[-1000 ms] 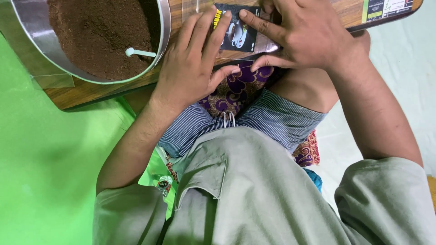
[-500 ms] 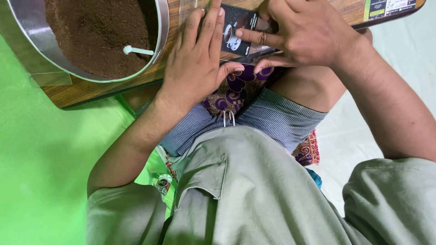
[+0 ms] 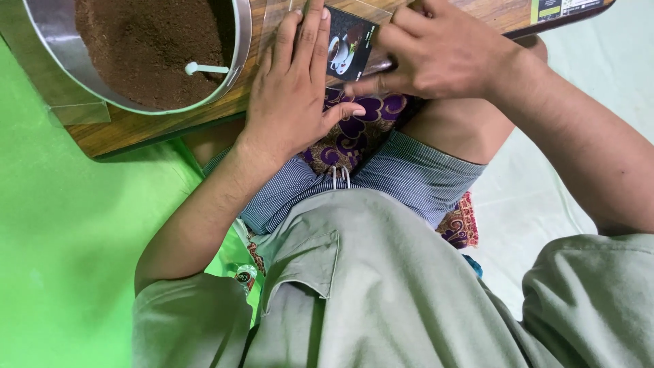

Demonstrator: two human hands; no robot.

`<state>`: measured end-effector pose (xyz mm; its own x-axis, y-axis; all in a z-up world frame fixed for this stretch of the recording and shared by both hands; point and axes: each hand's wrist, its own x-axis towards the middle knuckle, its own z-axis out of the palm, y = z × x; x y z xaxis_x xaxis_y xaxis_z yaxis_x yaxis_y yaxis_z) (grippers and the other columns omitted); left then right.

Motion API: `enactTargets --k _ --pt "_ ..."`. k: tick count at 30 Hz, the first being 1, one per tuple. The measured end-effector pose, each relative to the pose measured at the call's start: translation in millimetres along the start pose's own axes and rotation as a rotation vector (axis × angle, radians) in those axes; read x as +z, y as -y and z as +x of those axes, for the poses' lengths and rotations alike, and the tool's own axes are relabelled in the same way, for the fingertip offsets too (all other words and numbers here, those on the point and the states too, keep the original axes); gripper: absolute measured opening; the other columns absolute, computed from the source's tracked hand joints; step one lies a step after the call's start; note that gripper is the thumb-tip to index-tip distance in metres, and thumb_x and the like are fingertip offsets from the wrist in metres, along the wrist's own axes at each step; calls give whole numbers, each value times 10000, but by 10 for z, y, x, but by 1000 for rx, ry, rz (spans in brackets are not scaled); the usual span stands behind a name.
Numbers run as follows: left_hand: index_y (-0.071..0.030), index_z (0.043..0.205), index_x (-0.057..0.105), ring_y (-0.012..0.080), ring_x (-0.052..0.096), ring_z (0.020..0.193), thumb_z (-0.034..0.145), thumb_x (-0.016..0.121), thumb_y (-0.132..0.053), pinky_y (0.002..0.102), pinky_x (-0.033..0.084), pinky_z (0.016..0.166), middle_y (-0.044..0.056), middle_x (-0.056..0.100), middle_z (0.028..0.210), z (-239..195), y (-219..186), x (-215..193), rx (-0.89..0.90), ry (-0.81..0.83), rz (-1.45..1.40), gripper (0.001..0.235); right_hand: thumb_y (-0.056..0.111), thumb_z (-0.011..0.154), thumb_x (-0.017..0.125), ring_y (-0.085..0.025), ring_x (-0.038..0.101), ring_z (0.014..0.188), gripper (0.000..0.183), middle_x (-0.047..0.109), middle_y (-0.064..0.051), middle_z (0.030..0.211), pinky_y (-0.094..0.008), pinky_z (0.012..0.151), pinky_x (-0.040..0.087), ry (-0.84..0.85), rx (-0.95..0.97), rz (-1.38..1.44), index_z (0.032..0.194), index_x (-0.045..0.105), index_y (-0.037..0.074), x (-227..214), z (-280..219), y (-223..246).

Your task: Scooping coffee powder from a metal bowl into small plastic bags using a small spoon and a plastic container.

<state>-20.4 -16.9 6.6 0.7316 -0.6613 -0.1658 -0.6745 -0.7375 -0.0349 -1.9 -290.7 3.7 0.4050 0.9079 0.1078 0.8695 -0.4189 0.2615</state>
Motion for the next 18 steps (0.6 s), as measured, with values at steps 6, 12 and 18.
enactTargets --k 6,12,18 --pt "31 1608 225 371 289 1509 1060 663 -848 497 293 1246 177 233 1666 36 22 -79 -53 -57 -200 1125 520 958 682 -230 487 1078 351 590 -41 1182 -422 997 331 -100 2 454 1243 809 359 -143 -13 -6" --pt "-18 1633 122 400 173 1632 1102 667 -767 508 196 1418 204 183 1715 179 101 171 10 -254 -511 1068 69 1059 816 -264 592 756 400 697 -151 1044 -365 683 478 -292 259 517 1423 762 -88 -154 -4 -75" --pt "6 1489 532 377 322 1491 1097 819 -441 535 341 1263 203 361 1578 -55 -3 317 -73 -459 -316 660 296 1108 778 -116 539 815 371 595 2 1009 -235 709 472 -162 365 130 1424 789 103 -62 176 6"
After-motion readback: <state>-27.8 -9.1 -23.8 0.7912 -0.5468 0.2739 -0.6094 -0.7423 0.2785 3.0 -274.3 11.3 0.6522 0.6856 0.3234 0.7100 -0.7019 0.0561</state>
